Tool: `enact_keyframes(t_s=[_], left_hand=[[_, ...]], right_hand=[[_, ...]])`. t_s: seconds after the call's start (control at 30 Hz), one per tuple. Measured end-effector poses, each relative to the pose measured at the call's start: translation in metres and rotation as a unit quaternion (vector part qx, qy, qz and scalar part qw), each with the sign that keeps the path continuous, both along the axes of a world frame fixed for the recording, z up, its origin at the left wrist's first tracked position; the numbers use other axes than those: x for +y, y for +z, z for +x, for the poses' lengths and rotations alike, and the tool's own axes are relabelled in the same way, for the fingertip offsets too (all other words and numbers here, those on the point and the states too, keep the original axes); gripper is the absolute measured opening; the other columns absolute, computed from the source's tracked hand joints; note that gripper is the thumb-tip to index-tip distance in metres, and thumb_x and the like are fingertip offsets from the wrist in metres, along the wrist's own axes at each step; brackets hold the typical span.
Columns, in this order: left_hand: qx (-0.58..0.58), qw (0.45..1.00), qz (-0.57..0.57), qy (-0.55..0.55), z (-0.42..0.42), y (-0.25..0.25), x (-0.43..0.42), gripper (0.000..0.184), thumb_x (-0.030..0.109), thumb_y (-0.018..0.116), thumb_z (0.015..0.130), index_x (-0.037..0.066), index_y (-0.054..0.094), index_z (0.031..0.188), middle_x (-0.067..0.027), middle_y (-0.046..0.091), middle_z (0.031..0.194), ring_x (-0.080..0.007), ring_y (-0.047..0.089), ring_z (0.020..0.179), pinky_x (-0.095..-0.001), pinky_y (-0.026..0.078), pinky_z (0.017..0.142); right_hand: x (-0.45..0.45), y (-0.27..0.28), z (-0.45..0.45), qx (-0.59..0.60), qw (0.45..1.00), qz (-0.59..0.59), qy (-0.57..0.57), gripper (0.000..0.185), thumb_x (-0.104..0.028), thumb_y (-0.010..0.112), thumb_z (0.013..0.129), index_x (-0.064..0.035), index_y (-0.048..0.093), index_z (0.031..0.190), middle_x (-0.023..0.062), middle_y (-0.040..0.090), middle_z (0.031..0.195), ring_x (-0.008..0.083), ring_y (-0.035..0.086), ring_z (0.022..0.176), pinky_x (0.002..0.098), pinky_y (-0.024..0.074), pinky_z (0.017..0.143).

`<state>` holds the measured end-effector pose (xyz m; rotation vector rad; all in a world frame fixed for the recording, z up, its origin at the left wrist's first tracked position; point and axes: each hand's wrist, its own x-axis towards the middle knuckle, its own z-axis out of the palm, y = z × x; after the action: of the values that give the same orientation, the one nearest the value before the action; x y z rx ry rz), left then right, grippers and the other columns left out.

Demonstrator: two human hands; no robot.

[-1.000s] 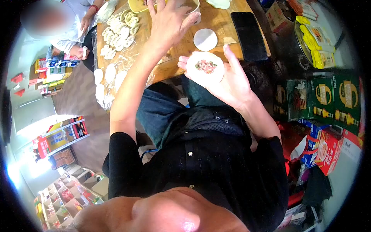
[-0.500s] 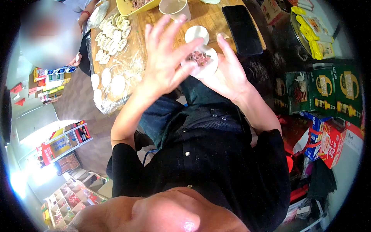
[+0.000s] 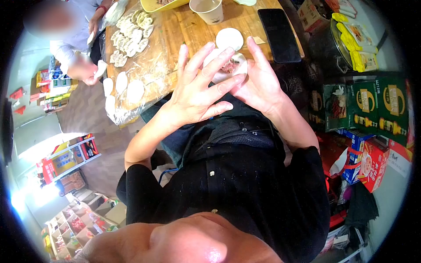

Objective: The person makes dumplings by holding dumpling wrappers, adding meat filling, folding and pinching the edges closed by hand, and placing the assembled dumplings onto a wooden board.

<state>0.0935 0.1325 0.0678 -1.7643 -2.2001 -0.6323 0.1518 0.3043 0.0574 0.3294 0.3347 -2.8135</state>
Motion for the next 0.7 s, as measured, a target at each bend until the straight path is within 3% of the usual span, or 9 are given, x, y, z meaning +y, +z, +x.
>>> enact_keyframes(t_s=[0.07,0.13,0.3,0.43,0.5,0.53,0.6,0.63,0.7], left_hand=[[-0.017,0.999,0.032,0.001,0.002,0.001,-0.001,0.052,0.048,0.069,0.077,0.017,0.064,0.119,-0.0097,0.035,0.151,-0.0337,0.025,0.142,-0.0667,0.009,0.11],[0.002,0.999,-0.004,0.044,0.0,0.003,0.0,0.052,0.057,0.053,0.087,0.025,0.062,0.127,-0.0101,0.037,0.151,-0.0351,0.027,0.139,-0.0618,0.004,0.111],[0.019,0.999,-0.025,0.018,-0.002,0.0,-0.007,0.05,0.051,0.061,0.083,0.025,0.063,0.125,-0.0067,0.039,0.15,-0.0329,0.029,0.139,-0.0611,0.003,0.113],[0.048,0.999,-0.012,-0.005,0.001,-0.004,-0.023,0.048,0.037,0.072,0.076,0.025,0.065,0.121,-0.0052,0.048,0.143,-0.03,0.036,0.135,-0.06,0.006,0.114],[0.118,0.991,0.066,-0.004,-0.001,-0.012,-0.026,0.047,0.03,0.072,0.077,0.026,0.063,0.122,-0.0045,0.05,0.141,-0.0272,0.039,0.133,-0.0577,0.013,0.115],[0.117,0.991,0.067,-0.002,-0.002,-0.013,-0.027,0.047,0.03,0.072,0.077,0.026,0.063,0.122,-0.0045,0.05,0.141,-0.0272,0.039,0.133,-0.0577,0.013,0.115],[0.175,0.98,0.096,-0.005,-0.006,-0.015,-0.026,0.048,0.025,0.071,0.078,0.031,0.061,0.124,-0.0011,0.053,0.135,-0.0224,0.045,0.126,-0.0548,0.024,0.113],[0.175,0.98,0.097,-0.003,-0.007,-0.016,-0.026,0.048,0.025,0.071,0.078,0.031,0.061,0.124,-0.0011,0.053,0.135,-0.0224,0.045,0.126,-0.0548,0.024,0.113],[0.219,0.967,0.125,-0.013,-0.007,-0.017,-0.024,0.05,0.022,0.071,0.078,0.037,0.059,0.123,0.0013,0.054,0.124,-0.0182,0.048,0.117,-0.0532,0.031,0.11]], right_hand=[[-0.002,-0.001,0.0,-0.008,1.0,0.001,0.005,0.063,-0.056,0.034,0.1,-0.007,0.043,0.138,0.0115,0.055,0.125,0.0243,0.054,0.116,0.0423,0.0449,0.101],[-0.001,-0.008,0.001,0.018,1.0,-0.007,0.017,0.062,-0.056,0.034,0.1,-0.0069,0.044,0.137,0.0115,0.055,0.125,0.0246,0.054,0.115,0.0426,0.0446,0.101],[-0.001,-0.002,-0.004,0.011,1.0,0.002,0.014,0.062,-0.055,0.033,0.1,-0.0063,0.043,0.138,0.0136,0.055,0.126,0.0255,0.053,0.118,0.0431,0.0428,0.103],[0.002,0.006,-0.005,0.021,1.0,0.016,0.009,0.064,-0.054,0.031,0.101,-0.0042,0.039,0.141,0.0212,0.048,0.138,0.0306,0.048,0.128,0.0452,0.0416,0.106],[0.003,0.001,-0.004,0.083,0.996,0.002,0.046,0.076,-0.056,0.027,0.1,0.0013,0.018,0.149,0.029,0.024,0.151,0.0375,0.026,0.142,0.0457,0.0317,0.113],[0.002,0.002,-0.004,0.082,0.995,0.003,0.048,0.076,-0.056,0.027,0.1,0.0013,0.018,0.149,0.029,0.024,0.151,0.0375,0.026,0.142,0.0457,0.0317,0.113],[-0.001,0.005,-0.003,0.054,0.996,0.016,0.063,0.073,-0.053,0.028,0.101,0.0028,0.022,0.147,0.0276,0.032,0.147,0.035,0.035,0.138,0.0436,0.0372,0.11],[-0.002,0.004,-0.002,0.053,0.996,0.017,0.064,0.073,-0.053,0.028,0.101,0.0028,0.022,0.147,0.0276,0.032,0.147,0.035,0.035,0.138,0.0436,0.0372,0.11],[-0.004,0.0,0.0,0.029,0.999,0.006,0.042,0.055,-0.045,0.031,0.103,-0.0027,0.04,0.138,0.0202,0.052,0.133,0.0293,0.055,0.12,0.0432,0.0472,0.101]])
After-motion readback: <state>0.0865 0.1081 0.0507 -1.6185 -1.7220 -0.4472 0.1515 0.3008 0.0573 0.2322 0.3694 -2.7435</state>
